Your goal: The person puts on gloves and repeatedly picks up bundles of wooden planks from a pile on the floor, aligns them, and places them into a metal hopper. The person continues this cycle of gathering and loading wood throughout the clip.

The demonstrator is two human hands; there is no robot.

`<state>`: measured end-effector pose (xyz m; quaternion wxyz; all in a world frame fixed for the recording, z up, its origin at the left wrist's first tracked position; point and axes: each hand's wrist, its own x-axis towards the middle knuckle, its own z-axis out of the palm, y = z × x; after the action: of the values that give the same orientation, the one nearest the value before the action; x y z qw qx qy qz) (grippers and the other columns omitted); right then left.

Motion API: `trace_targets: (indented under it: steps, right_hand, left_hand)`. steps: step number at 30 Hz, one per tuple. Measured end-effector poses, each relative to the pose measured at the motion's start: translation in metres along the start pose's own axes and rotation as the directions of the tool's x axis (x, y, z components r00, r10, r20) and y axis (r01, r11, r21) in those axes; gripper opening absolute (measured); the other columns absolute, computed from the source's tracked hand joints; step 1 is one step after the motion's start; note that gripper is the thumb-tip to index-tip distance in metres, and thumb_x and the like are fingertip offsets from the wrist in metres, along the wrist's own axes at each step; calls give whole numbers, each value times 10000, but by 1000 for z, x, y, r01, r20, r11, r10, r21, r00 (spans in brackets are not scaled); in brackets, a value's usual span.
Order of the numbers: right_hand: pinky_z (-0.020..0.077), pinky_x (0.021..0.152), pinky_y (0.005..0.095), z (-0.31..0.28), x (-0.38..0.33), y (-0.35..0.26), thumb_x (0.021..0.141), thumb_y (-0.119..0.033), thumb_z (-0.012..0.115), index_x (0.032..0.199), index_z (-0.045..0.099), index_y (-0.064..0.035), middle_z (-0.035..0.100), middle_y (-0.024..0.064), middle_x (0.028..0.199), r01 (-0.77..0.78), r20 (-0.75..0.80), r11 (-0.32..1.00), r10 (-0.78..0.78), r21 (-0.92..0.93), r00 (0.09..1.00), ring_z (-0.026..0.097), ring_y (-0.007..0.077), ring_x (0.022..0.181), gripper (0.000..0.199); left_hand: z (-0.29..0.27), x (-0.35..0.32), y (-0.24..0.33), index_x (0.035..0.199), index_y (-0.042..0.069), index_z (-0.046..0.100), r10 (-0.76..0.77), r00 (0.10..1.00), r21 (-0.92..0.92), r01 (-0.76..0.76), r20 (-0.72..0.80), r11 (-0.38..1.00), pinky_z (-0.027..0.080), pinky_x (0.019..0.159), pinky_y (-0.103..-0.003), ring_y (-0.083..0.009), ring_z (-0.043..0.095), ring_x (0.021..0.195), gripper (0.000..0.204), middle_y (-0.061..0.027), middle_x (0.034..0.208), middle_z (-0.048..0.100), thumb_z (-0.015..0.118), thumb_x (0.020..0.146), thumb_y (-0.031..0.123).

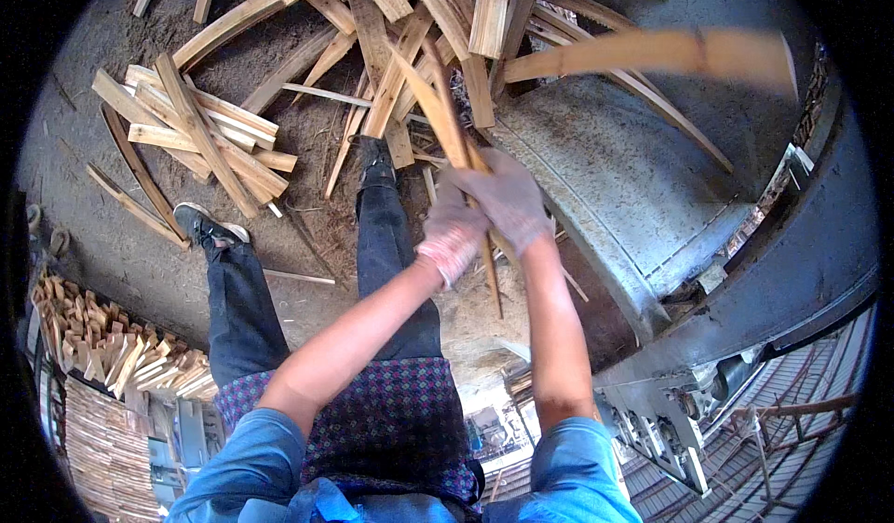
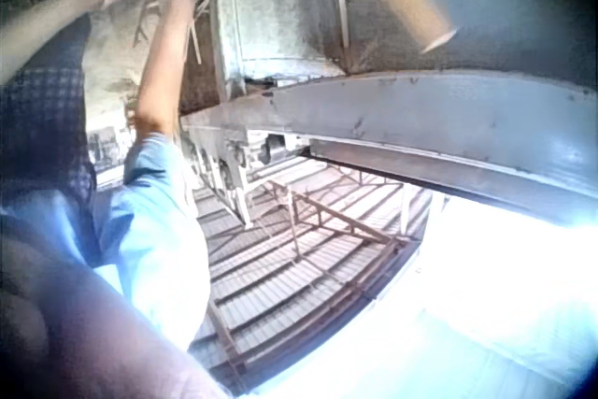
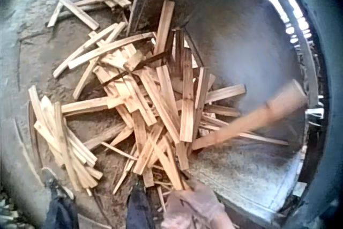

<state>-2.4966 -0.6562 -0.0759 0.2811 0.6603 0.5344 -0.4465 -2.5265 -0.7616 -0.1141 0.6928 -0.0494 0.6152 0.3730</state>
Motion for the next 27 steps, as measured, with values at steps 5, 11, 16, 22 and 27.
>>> trace_targets:
  steps: [5,11,16,22,27]
  right_hand:
    - [531,920,396,14,-46,154,835,-449,761,1281,646,33,734,242,1070,4,106,1000,-4,-7,994,708,330,1001,666]
    - [418,1111,443,42,-31,184,879,-395,722,1531,381,-10,527,303,1441,77,-112,950,-116,-302,987,533,433,1327,831]
    - [428,1096,448,-2,89,-19,882,-415,733,1488,418,68,523,306,1455,247,-504,969,-224,-21,834,549,427,1320,837]
    - [415,1097,433,-55,244,34,858,-715,620,1466,475,58,565,291,1410,30,-268,996,-50,-79,962,549,387,1321,994]
    - [376,1112,422,-51,265,51,828,-838,536,1432,523,63,567,274,1410,74,-270,953,8,293,963,524,379,1330,1085]
  left_hand:
    - [-27,-23,-33,1442,-69,430,-137,886,351,-31,442,936,429,1109,-368,-354,554,1329,712,-277,1420,554,712,875,257]
    - [-106,55,8,1551,-46,342,70,998,286,-65,-6,956,352,1184,-394,-367,487,1402,886,-279,1542,446,664,920,485]
    - [-119,154,103,1499,-27,438,388,921,401,-345,-30,849,401,1148,-408,-388,520,1363,821,-321,1463,507,605,930,540]
    - [-74,218,128,1302,-23,648,324,926,-1,-330,195,944,471,995,-353,-242,662,1072,665,-248,1167,692,654,929,529]
    - [-58,212,126,1261,-61,669,231,958,-75,-221,168,972,485,957,-355,-223,655,1025,768,-191,1127,709,697,873,601]
